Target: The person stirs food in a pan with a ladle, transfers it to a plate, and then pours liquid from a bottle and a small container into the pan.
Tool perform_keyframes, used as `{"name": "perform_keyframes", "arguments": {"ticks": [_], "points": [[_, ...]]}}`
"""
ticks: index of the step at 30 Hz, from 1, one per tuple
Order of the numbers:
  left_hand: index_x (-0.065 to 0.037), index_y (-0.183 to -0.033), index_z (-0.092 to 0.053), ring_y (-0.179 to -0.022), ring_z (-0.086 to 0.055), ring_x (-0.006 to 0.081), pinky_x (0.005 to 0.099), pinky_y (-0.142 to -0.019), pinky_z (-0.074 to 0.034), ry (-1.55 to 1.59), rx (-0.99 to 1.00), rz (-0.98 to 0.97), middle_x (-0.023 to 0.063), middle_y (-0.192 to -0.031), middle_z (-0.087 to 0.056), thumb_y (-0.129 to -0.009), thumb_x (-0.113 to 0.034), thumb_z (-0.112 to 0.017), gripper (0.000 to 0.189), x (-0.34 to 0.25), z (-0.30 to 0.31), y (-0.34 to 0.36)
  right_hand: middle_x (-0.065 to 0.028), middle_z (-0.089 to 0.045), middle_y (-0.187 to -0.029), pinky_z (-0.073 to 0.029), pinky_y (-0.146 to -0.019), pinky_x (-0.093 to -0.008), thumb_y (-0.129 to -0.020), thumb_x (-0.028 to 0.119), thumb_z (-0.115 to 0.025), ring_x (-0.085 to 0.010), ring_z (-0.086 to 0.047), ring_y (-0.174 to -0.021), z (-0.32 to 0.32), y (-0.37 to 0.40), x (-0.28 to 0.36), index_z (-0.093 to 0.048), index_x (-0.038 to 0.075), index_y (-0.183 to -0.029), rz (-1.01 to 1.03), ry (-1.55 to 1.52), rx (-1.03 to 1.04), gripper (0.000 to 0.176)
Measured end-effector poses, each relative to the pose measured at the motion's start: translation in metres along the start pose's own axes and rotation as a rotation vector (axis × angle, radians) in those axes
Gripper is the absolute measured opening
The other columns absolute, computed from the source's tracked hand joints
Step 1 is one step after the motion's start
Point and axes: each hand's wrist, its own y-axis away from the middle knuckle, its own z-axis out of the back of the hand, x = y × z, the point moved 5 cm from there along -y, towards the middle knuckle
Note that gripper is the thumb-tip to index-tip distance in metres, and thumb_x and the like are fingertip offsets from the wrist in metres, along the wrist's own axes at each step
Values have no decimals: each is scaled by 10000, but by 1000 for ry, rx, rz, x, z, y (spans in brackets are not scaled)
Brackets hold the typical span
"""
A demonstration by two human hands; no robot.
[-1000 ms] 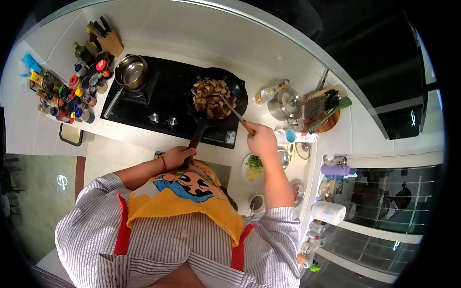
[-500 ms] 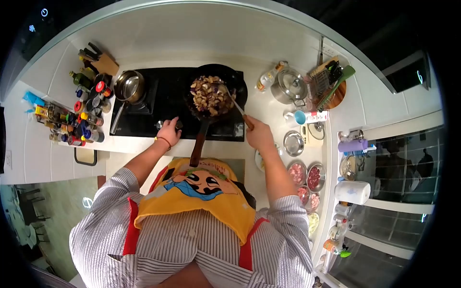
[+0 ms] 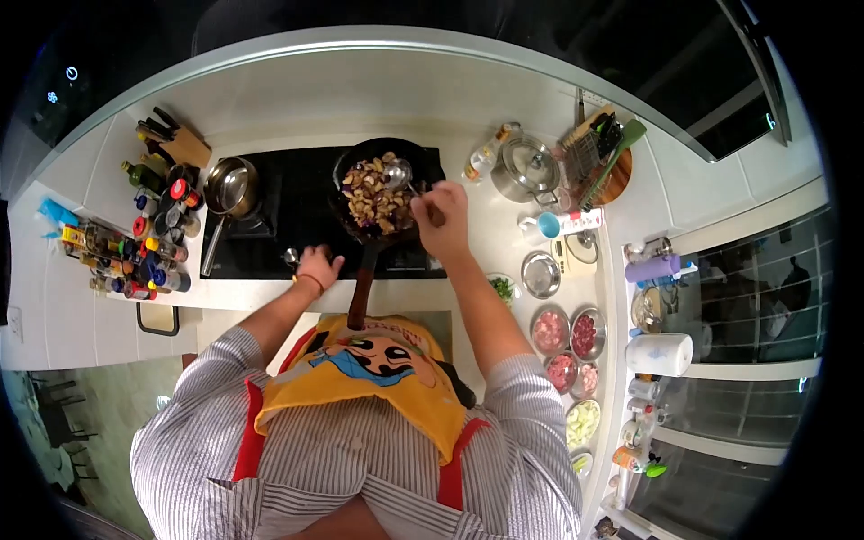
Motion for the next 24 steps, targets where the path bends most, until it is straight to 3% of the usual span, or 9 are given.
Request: {"name": "perform_keyframes", "arguments": {"ticks": [1, 2, 3, 4, 5, 6, 11, 18, 24], "points": [[-38, -1158, -687, -1017, -662, 289, 400, -931, -516, 190, 38, -152, 142, -926, -688, -973, -462, -642, 465, -4, -8, 4, -16, -616, -818, -446, -638, -271, -954, 134, -732, -94, -559, -709, -7, -7, -4, -644, 41, -895, -58, -254, -30, 141], [-63, -1104, -706, -901, -651, 178, 322, -842, -509, 778, 390, 33, 32, -817, -650, -1008, -521, -591, 483, -2, -36, 17, -16, -616, -818, -446, -638, -271, -954, 134, -732, -94, -559, -709, -10, -13, -6, -644, 41, -895, -58, -261, -34, 141], [-96, -1062, -710, -820, -609, 107, 277, -773, -485, 1021, 715, 243, -24, -869, -647, -1023, -568, -553, 499, -17, -22, 45, -9, -619, -801, -449, -639, -274, -971, 169, -712, -93, -557, -706, -12, -20, -8, -643, 34, -898, -132, -395, -51, 168], [-94, -1087, -692, -812, -643, 124, 304, -768, -520, 1265, 840, 453, 23, -931, -691, -1041, -561, -516, 501, -30, -19, 74, -2, -621, -785, -451, -640, -277, -987, 204, -692, -92, -554, -704, -13, -26, -6, -642, 27, -901, -203, -528, -65, 203], [-82, -1139, -647, -837, -674, 144, 319, -766, -553, 1450, 952, 492, 50, -965, -706, -1059, -500, -519, 444, -56, 9, 96, -37, -587, -770, -496, -704, -297, -1038, 117, -594, -135, -550, -697, -8, -31, -5, -581, 26, -825, -351, -437, -126, 233], [-82, -1139, -647, -837, -674, 144, 319, -766, -553, 1452, 941, 495, 50, -965, -706, -1059, -500, -519, 444, -68, 24, 106, -21, -521, -685, -444, -621, -287, -1042, 126, -581, -122, -491, -616, -1, -43, 3, -513, 44, -734, -205, -427, -209, 326], [-57, -1224, -592, -828, -685, 190, 329, -779, -572, 1276, 812, 370, 76, -970, -701, -1068, -383, -547, 365, -66, 23, 114, 19, -347, -579, -290, -505, -304, -1039, 167, -584, -101, -349, -524, -26, -47, -5, -398, 88, -659, -214, -563, -152, 429], [-73, -1204, -595, -776, -645, 165, 311, -734, -560, 1295, 746, 374, 39, -902, -661, -1065, -385, -545, 345, -65, 26, 122, 18, -332, -587, -287, -506, -314, -1035, 170, -571, -110, -326, -521, -17, -78, 6, -409, 103, -664, -338, -844, -272, 410], [-70, -1178, -578, -757, -630, 154, 299, -681, -538, 1309, 740, 478, 38, -866, -650, -1069, -370, -533, 322, -72, 39, 126, -35, -431, -572, -376, -520, -347, -1038, 198, -568, -162, -405, -508, -28, -93, -40, -435, 97, -658, -420, -876, -485, 415]]}}
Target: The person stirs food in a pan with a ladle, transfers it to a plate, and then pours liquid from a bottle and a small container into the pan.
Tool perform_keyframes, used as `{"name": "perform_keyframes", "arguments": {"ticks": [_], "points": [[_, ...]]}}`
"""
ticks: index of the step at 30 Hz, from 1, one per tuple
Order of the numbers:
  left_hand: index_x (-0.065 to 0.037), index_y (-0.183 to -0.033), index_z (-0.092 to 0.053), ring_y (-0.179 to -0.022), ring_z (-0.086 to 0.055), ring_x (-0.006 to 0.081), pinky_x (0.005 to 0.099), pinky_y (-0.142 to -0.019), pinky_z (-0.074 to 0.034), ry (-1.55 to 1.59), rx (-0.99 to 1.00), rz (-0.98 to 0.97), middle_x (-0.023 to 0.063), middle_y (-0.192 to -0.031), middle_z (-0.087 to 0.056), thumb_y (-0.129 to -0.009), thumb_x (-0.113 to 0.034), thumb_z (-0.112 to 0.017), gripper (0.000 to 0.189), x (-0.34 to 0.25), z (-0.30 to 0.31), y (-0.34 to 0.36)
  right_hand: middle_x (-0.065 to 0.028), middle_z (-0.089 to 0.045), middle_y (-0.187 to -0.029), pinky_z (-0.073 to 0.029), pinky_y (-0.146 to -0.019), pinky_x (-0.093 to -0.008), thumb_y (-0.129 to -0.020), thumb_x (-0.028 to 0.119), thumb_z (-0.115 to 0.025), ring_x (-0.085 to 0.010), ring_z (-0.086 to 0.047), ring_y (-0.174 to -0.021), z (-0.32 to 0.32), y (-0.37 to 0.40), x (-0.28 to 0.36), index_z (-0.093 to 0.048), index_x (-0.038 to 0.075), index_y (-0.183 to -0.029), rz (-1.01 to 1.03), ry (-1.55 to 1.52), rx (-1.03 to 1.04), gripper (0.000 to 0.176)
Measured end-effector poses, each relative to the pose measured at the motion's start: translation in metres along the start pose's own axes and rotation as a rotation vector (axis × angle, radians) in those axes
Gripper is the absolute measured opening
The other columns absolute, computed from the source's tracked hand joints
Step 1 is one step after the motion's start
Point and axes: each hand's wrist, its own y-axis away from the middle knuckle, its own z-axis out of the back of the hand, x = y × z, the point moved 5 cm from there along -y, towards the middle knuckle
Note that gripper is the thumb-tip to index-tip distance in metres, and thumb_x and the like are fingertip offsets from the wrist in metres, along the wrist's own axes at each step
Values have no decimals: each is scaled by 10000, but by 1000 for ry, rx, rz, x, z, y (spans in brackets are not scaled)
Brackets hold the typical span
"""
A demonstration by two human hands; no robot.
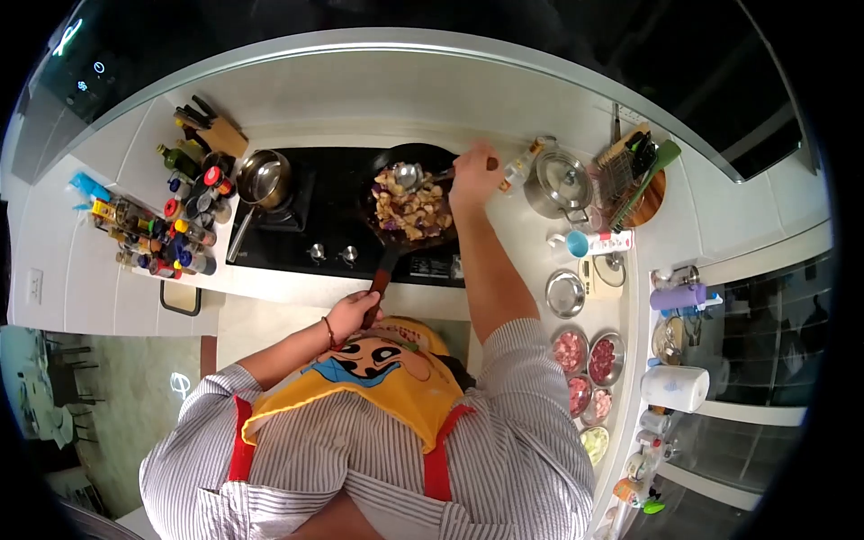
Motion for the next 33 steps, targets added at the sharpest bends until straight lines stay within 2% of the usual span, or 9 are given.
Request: {"name": "perform_keyframes", "arguments": {"ticks": [2, 4, 6, 10, 15, 22, 26, 27, 33], "points": [[-65, -1156, -574, -741, -616, 146, 296, -658, -528, -32, 16, -41, 36, -841, -636, -1070, -360, -524, 311, 1, 0, -3, -10, -471, -618, -414, -549, -336, -1033, 202, -610, -134, -447, -546, 4, -7, -12, -568, 47, -792, -36, -113, 25, 290], [-64, -1148, -573, -737, -612, 146, 297, -669, -532, -52, 17, -26, 35, -836, -631, -1069, -357, -525, 307, -9, -4, 5, -3, -441, -595, -375, -532, -335, -1035, 213, -615, -122, -391, -532, 0, -3, -19, -494, 76, -710, -68, -104, -93, 373], [-63, -1140, -571, -733, -607, 145, 298, -681, -536, -71, 21, -16, 35, -831, -627, -1068, -354, -527, 302, -10, -4, 3, 4, -413, -569, -332, -519, -337, -1034, 225, -619, -115, -350, -519, -5, -4, -18, -432, 98, -651, -2, -17, 11, 445], [-59, -1128, -576, -741, -613, 148, 306, -714, -547, -116, -19, -65, 36, -843, -635, -1065, -350, -535, 301, -2, 6, -8, 10, -405, -555, -306, -514, -337, -1027, 244, -633, -114, -347, -503, -2, -5, -4, -419, 98, -617, 67, -73, 72, 485], [-47, -1134, -581, -749, -612, 152, 307, -736, -538, -192, -25, -86, 38, -854, -644, -1062, -335, -542, 299, -4, 5, -9, 3, -403, -536, -312, -508, -338, -1032, 297, -621, -120, -369, -494, -2, -2, 2, -412, 92, -597, 4, 173, 45, 524], [-34, -1168, -580, -750, -609, 157, 316, -736, -529, -114, -1, -81, 48, -853, -643, -1063, -311, -542, 299, 1, 8, -17, 1, -420, -564, -403, -515, -317, -1006, 230, -645, -141, -427, -493, 6, 24, 21, -485, 78, -680, -83, 262, 121, 394], [-18, -1192, -573, -762, -626, 170, 317, -737, -540, -75, 7, -76, 64, -852, -646, -1062, -302, -542, 314, -1, 8, -14, 20, -416, -576, -356, -490, -306, -1003, 195, -649, -120, -412, -495, 4, 26, 65, -498, 99, -699, -124, 255, 24, 352], [-12, -1197, -571, -768, -634, 176, 319, -737, -545, -64, -1, -69, 71, -854, -650, -1062, -301, -541, 320, 1, 8, -14, 26, -419, -597, -332, -484, -300, -1003, 179, -647, -106, -410, -508, 6, 25, 76, -502, 104, -700, -92, 252, 116, 344], [24, -1130, -590, -769, -650, 178, 312, -713, -553, -76, -5, -123, 74, -870, -661, -1057, -337, -541, 372, -4, 5, -12, 20, -406, -609, -315, -495, -298, -1013, 164, -627, -98, -393, -528, 12, 25, 52, -469, 87, -680, -7, 461, 126, 376]]}}
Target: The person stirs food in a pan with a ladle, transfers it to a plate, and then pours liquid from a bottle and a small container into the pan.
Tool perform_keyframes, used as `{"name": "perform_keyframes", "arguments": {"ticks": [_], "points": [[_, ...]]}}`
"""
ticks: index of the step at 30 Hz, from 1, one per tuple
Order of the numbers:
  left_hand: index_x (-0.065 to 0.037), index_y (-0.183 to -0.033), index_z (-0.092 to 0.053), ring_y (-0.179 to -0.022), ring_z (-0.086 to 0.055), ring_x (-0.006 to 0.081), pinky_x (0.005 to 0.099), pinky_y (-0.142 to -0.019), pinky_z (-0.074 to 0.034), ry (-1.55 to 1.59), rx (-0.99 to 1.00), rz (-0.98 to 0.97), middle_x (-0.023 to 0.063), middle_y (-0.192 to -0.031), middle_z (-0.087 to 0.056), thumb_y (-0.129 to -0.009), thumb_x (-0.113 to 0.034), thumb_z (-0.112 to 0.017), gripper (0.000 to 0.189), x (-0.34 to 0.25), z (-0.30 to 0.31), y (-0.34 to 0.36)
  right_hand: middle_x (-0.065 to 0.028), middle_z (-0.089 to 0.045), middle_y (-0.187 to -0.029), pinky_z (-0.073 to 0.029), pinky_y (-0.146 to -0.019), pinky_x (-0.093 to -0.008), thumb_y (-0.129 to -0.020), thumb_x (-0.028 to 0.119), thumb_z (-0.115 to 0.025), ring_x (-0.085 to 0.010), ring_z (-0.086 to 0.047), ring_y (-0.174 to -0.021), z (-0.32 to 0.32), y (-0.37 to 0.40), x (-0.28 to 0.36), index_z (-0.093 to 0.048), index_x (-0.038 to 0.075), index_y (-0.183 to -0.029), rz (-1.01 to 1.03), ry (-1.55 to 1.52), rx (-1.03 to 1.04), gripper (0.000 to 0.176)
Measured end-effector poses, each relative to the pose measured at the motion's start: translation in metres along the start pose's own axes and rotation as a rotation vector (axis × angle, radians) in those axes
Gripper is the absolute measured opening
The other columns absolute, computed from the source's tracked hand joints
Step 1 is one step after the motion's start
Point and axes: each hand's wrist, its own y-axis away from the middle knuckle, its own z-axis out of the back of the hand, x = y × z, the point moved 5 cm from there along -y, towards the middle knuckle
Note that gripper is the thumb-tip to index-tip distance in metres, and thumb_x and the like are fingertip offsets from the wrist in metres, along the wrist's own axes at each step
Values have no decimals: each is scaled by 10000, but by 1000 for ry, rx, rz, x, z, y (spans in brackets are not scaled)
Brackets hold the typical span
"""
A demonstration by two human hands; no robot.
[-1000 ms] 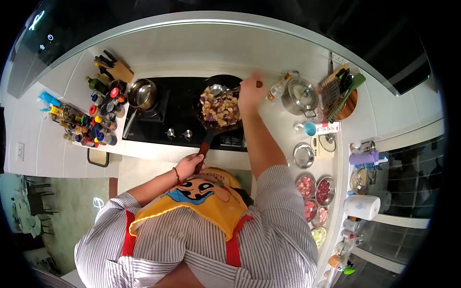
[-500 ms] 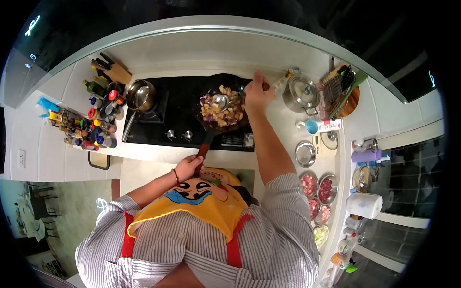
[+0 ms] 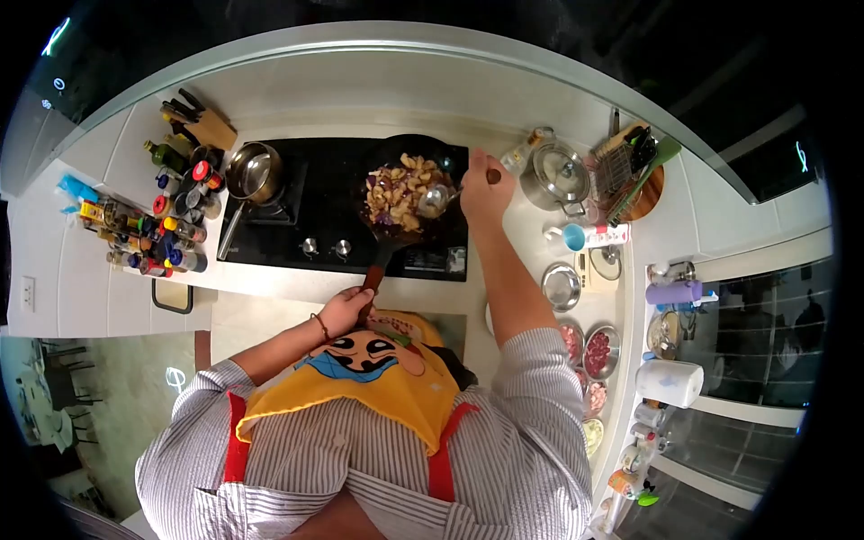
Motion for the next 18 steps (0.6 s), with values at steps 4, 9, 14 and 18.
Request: {"name": "perform_keyframes", "arguments": {"ticks": [4, 9, 14, 18], "points": [[16, -1116, -586, -773, -654, 176, 320, -694, -555, 17, 21, -16, 71, -862, -655, -1056, -326, -545, 350, 4, 3, -1, 17, -412, -616, -331, -519, -297, -1019, 166, -610, -102, -397, -553, 5, -18, -12, -512, 53, -711, 125, -183, -42, 342], [4, -1104, -583, -764, -645, 170, 318, -693, -550, 12, 21, 16, 60, -842, -638, -1060, -315, -540, 325, 1, -1, 2, -7, -490, -608, -366, -535, -312, -1036, 250, -593, -112, -436, -558, -5, -24, -59, -522, 55, -684, 134, -298, -53, 408], [-1, -1099, -582, -744, -636, 168, 312, -683, -548, 23, 25, 12, 58, -835, -633, -1065, -311, -533, 316, -2, -1, 3, -4, -454, -582, -367, -528, -319, -1022, 246, -621, -131, -424, -534, -4, -10, -31, -483, 63, -641, 13, -301, -29, 445], [7, -1105, -579, -737, -632, 165, 310, -687, -546, 6, 11, 20, 57, -835, -634, -1067, -314, -531, 327, -1, 0, 5, 0, -381, -572, -342, -514, -336, -1012, 193, -616, -133, -364, -508, 3, 5, -19, -418, 102, -645, -37, -303, 15, 427]]}}
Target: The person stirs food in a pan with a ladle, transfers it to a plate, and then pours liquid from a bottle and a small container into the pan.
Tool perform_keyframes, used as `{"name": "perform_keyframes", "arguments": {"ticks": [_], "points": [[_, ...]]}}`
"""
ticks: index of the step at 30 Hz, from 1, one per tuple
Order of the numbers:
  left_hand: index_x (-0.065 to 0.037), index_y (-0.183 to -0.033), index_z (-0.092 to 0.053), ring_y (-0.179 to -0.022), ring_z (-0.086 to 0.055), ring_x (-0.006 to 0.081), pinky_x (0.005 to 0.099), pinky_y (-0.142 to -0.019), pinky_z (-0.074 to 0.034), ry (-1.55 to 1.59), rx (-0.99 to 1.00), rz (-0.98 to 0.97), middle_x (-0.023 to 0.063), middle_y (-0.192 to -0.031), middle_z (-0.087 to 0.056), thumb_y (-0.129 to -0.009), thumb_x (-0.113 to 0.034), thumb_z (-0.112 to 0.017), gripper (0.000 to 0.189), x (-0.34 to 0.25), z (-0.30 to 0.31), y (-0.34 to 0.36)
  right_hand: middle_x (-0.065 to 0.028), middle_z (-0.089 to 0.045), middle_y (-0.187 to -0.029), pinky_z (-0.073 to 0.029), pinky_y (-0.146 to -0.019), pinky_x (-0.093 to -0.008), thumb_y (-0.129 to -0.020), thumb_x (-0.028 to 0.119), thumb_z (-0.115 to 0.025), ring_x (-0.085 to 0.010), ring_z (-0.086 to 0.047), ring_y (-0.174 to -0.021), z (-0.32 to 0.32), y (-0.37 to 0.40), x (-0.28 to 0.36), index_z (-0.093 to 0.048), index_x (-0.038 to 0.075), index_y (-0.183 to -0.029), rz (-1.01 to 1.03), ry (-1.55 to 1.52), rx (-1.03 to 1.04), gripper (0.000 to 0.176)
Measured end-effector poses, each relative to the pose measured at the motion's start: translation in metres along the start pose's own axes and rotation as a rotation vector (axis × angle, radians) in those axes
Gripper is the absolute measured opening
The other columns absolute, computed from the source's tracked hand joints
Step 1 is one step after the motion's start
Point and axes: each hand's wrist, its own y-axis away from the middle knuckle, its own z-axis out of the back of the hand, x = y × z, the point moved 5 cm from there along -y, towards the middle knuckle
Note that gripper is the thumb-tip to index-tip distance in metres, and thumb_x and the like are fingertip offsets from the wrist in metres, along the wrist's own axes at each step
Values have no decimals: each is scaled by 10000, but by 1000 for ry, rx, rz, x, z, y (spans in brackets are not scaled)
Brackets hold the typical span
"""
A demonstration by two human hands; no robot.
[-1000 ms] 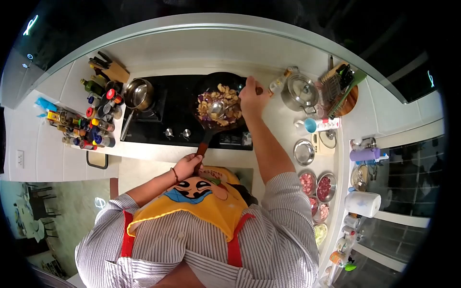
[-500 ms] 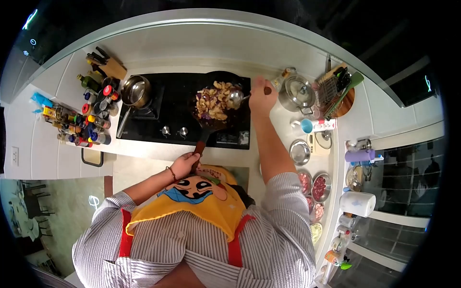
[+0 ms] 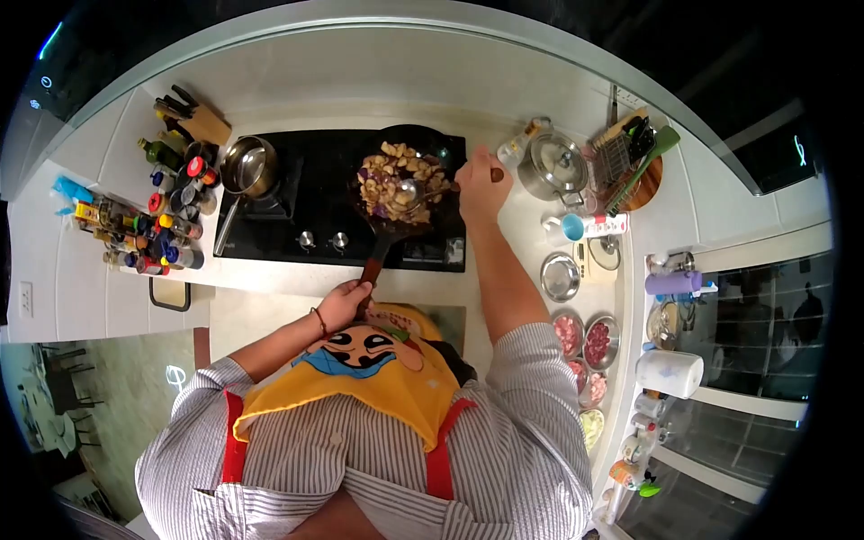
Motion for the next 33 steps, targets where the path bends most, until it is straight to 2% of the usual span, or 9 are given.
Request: {"name": "perform_keyframes", "arguments": {"ticks": [2, 6, 8, 11, 15, 18, 21, 26, 33], "points": [[9, -1114, -577, -737, -629, 165, 310, -690, -545, -25, 3, -12, 58, -836, -635, -1067, -315, -530, 331, -1, 0, -2, 7, -359, -567, -325, -496, -336, -1005, 197, -626, -132, -348, -486, 5, -3, -6, -405, 112, -640, -66, -70, -52, 434], [-10, -1137, -582, -735, -620, 160, 309, -702, -544, -4, -2, 9, 55, -850, -642, -1070, -323, -526, 325, -3, 1, 0, 3, -377, -570, -333, -489, -329, -999, 196, -636, -128, -354, -479, 4, 3, 21, -408, 111, -643, -84, -45, -81, 431], [-28, -1156, -591, -734, -613, 151, 302, -713, -542, 13, 6, 28, 48, -863, -644, -1072, -331, -521, 322, 1, 0, -1, -12, -452, -569, -387, -518, -313, -1014, 213, -614, -135, -451, -520, 7, 8, 25, -494, 74, -657, -56, 37, -14, 402], [-22, -1161, -587, -738, -615, 151, 304, -717, -543, -21, 23, 11, 48, -867, -645, -1072, -330, -520, 328, 1, 0, -2, -16, -472, -571, -396, -515, -311, -1020, 226, -608, -134, -485, -529, 9, 3, 4, -498, 64, -658, -7, 111, -5, 411], [-14, -1181, -584, -747, -621, 155, 306, -717, -543, -30, 6, 14, 51, -865, -651, -1075, -320, -514, 331, -4, 1, 2, -12, -487, -585, -373, -515, -307, -1011, 263, -632, -108, -455, -546, -4, 0, 21, -488, 44, -649, 45, 244, -18, 447], [-13, -1190, -584, -752, -623, 157, 308, -716, -542, -25, 18, 9, 54, -867, -652, -1076, -315, -513, 330, 6, 4, -6, 4, -497, -603, -351, -516, -300, -1005, 275, -644, -88, -436, -560, 16, -19, 2, -500, 42, -650, 99, 227, 1, 448], [-16, -1190, -586, -751, -621, 155, 305, -716, -537, -37, 23, -3, 52, -867, -649, -1074, -315, -520, 327, 3, 4, -5, 15, -512, -612, -349, -516, -302, -1007, 280, -643, -79, -435, -564, 5, -21, -21, -492, 41, -645, 194, 238, 21, 460], [-23, -1185, -593, -755, -610, 148, 296, -714, -530, -19, 19, -7, 44, -871, -650, -1073, -338, -519, 342, 3, 3, -2, 41, -350, -573, -251, -528, -336, -1037, 276, -601, -78, -312, -553, -18, -9, -23, -443, 74, -648, 310, 464, 148, 466], [-27, -1183, -595, -757, -610, 146, 295, -717, -532, 1, 14, -1, 46, -876, -650, -1073, -352, -519, 352, 3, 2, 1, 43, -381, -597, -269, -521, -313, -1038, 248, -594, -78, -319, -557, 1, -17, -16, -435, 65, -662, 224, 245, 148, 447]]}}
